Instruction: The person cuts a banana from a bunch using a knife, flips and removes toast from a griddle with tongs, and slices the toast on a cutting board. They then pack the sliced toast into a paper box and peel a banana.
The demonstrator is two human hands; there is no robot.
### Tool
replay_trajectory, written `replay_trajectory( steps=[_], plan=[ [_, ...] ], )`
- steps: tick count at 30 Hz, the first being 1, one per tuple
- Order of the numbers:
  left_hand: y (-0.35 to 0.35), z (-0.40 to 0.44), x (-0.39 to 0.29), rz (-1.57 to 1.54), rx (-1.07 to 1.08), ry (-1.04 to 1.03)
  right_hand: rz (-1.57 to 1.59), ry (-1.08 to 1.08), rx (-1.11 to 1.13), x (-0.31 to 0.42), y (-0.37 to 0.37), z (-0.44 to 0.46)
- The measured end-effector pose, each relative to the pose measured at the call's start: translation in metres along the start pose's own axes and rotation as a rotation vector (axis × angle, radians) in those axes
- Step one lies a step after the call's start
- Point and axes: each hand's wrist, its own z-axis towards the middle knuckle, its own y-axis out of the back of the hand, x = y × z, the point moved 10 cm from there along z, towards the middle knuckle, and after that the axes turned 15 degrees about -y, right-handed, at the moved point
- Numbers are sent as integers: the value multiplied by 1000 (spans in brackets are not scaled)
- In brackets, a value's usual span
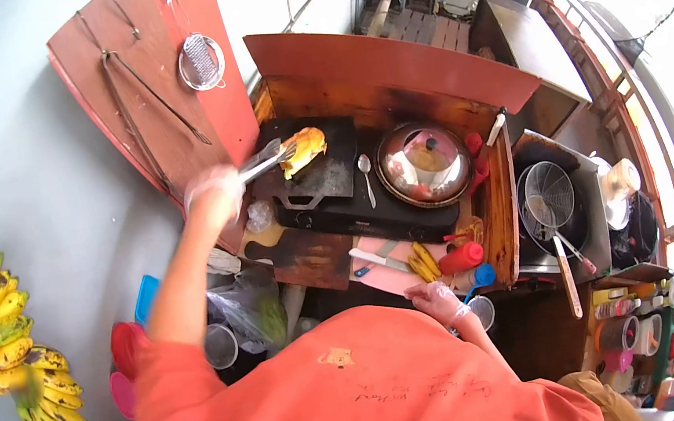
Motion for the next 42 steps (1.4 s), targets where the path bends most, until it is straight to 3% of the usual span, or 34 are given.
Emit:
replay_trajectory(
  steps=[1, 2, 4, 6, 7, 10, 12, 20, 24, 26, 27, 28, 30, 31, 32, 34, 35, 38, 39, 42],
  plan=[
    [-56, -23, 19, -166, 49, 144, -20, -1, -9, -2, 0, 0],
    [-102, -49, 29, -123, -170, 0, -35, -1, -22, -5, 0, -1],
    [-234, -117, 54, -1161, -64, 672, 88, -86, -37, -19, -3, -4],
    [-265, -139, 34, -1439, 78, 838, 55, -104, -25, -17, -5, -8],
    [-292, -137, 35, -1664, 56, 755, 52, -116, -23, -20, -6, -7],
    [-300, -106, 46, -1861, 60, 732, 48, -88, -33, -16, -14, -5],
    [-303, -82, 57, -1846, 93, 742, 119, -221, -21, -20, -15, -4],
    [-311, 15, 46, -1893, 218, 551, 233, -178, -106, -28, -35, -15],
    [-327, 55, 56, -1715, 126, 421, 223, -247, -126, -27, -39, -21],
    [-317, 81, 84, -1093, -282, 95, 240, -255, -137, -30, -42, -20],
    [-228, 68, 62, -805, -263, 227, 218, -230, -163, -31, -43, -18],
    [-221, 65, 61, -804, -258, 221, 196, -207, -188, -30, -43, -17],
    [-160, 54, 42, -24, -462, 32, 217, -245, -190, -25, -42, -13],
    [-159, 60, 34, 122, -297, -7, 200, -218, -189, -19, -42, -11],
    [-154, 58, 29, 125, -294, -6, 181, -189, -189, -14, -41, -8],
    [-169, 51, 31, 297, -28, 58, 157, -184, -164, -11, -43, -1],
    [-181, 38, 45, 83, -127, 157, 139, -173, -155, -8, -43, 3],
    [-172, 1, 45, 88, -74, 151, 126, -163, -112, -4, -44, 11],
    [-163, -18, 44, 114, -228, 94, 128, -162, -104, -1, -44, 12],
    [-159, -69, 46, 96, -153, 152, 109, -152, -82, -1, -45, 18]
  ],
)
